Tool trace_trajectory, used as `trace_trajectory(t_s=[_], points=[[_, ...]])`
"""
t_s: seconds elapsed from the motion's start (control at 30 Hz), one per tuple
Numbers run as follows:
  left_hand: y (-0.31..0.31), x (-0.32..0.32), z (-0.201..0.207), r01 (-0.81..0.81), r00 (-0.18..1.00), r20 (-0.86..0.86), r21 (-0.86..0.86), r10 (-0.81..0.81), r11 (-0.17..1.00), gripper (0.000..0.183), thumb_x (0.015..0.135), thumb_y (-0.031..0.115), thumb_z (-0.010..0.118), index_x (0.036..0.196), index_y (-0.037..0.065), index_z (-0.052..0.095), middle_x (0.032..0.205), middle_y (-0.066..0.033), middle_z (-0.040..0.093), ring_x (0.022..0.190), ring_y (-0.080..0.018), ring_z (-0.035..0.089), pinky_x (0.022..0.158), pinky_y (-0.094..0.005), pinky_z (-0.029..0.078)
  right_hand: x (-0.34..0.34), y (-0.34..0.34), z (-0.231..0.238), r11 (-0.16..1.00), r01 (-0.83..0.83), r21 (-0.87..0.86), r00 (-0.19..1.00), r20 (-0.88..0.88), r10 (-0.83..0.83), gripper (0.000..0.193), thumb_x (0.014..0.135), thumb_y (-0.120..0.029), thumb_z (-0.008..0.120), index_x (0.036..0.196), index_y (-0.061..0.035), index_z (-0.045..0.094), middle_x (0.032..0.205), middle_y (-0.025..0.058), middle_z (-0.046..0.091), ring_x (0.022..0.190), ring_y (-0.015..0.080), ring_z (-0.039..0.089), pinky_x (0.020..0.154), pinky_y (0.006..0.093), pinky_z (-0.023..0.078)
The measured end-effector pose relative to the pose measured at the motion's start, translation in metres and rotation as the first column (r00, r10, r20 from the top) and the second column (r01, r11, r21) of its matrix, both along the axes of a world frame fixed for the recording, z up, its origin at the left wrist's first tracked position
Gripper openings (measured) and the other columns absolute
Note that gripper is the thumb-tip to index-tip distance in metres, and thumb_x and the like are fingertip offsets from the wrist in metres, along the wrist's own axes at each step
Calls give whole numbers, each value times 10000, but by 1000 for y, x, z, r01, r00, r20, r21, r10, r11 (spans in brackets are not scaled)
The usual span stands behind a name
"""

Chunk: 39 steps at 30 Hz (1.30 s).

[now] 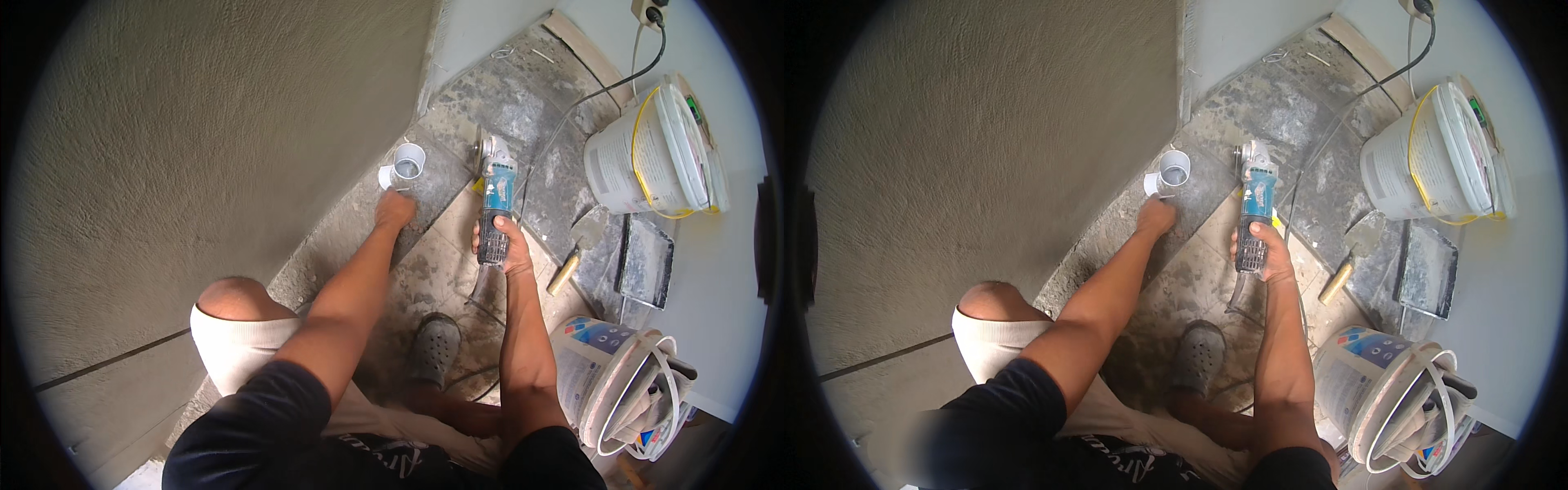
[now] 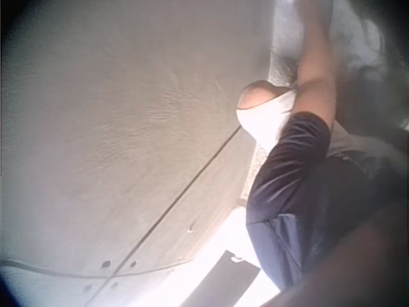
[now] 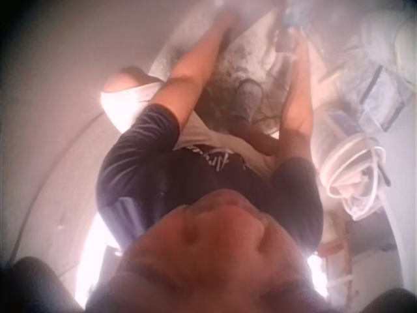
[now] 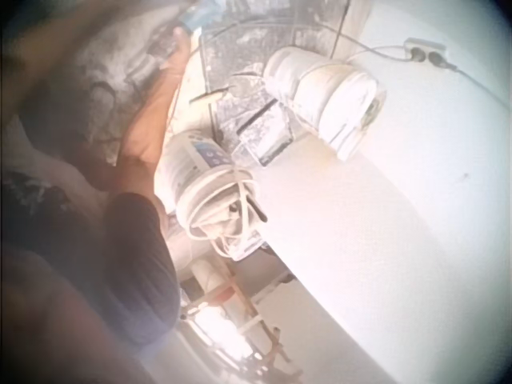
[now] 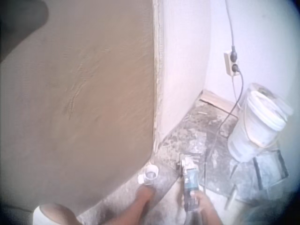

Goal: The person uses an angle grinder on a wall-floor corner, then moves to clean a trowel in a bucket of water and wipe the floor with a cloth. The person handles a trowel, bucket, and cloth during the cleaning steps.

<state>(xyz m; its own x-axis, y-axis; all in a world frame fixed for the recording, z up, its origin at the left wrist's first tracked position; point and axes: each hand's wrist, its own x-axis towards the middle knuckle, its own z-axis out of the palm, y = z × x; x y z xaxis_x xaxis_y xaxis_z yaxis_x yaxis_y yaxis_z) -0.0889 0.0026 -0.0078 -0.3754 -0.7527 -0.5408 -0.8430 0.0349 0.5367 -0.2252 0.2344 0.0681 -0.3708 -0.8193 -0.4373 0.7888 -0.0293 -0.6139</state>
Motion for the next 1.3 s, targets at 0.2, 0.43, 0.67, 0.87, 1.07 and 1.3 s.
trace_trajectory(t_s=[0.2,0.43,0.67,0.87,1.07,1.3], points=[[-5,40,16,-87,992,82,-63,92,994,469,894,366,648,1098,-53,709,1101,-274,715,1034,-366,706,932,-442,556,14,-10,-5,991,-9,135,1000,-26,13,419,835,-286,768,1109,-23,590,893,155,701,690,273,723,596,402,620],[-8,-8,-1,-380,876,-136,394,462,837,463,961,381,650,937,-78,702,761,-169,718,491,-219,667,442,-346,520,18,-17,-12,991,-55,122,998,19,53,427,831,-291,770,1119,-39,581,891,158,698,685,265,719,585,396,614],[-36,-8,-50,-388,885,-119,345,449,855,383,942,314,633,882,-61,683,756,-172,708,606,-277,693,540,-387,532,28,-21,-2,991,-14,134,1000,10,13,435,833,-285,768,1137,-42,574,885,163,693,675,274,715,577,389,609],[-30,20,-15,-42,988,143,-96,56,994,413,876,302,627,1021,-70,730,1065,-243,739,987,-379,721,892,-445,539,31,-24,4,980,-31,199,997,-58,43,401,832,-257,768,1112,-33,587,880,140,694,677,247,709,599,376,598],[30,61,3,-298,897,-189,409,399,863,815,818,728,690,1061,-49,717,1060,-226,727,914,-306,720,844,-415,550,65,-54,-16,927,10,374,860,-476,183,421,811,-220,802,1124,-13,611,924,95,706,801,172,685,719,310,552],[85,59,33,-148,736,-313,791,600,594,796,808,665,757,1230,-3,665,1211,-128,671,1151,-252,604,1011,-400,446,114,-83,-56,757,316,571,584,-746,320,636,747,-377,851,1124,68,597,960,207,713,897,317,701,821,395,547]])
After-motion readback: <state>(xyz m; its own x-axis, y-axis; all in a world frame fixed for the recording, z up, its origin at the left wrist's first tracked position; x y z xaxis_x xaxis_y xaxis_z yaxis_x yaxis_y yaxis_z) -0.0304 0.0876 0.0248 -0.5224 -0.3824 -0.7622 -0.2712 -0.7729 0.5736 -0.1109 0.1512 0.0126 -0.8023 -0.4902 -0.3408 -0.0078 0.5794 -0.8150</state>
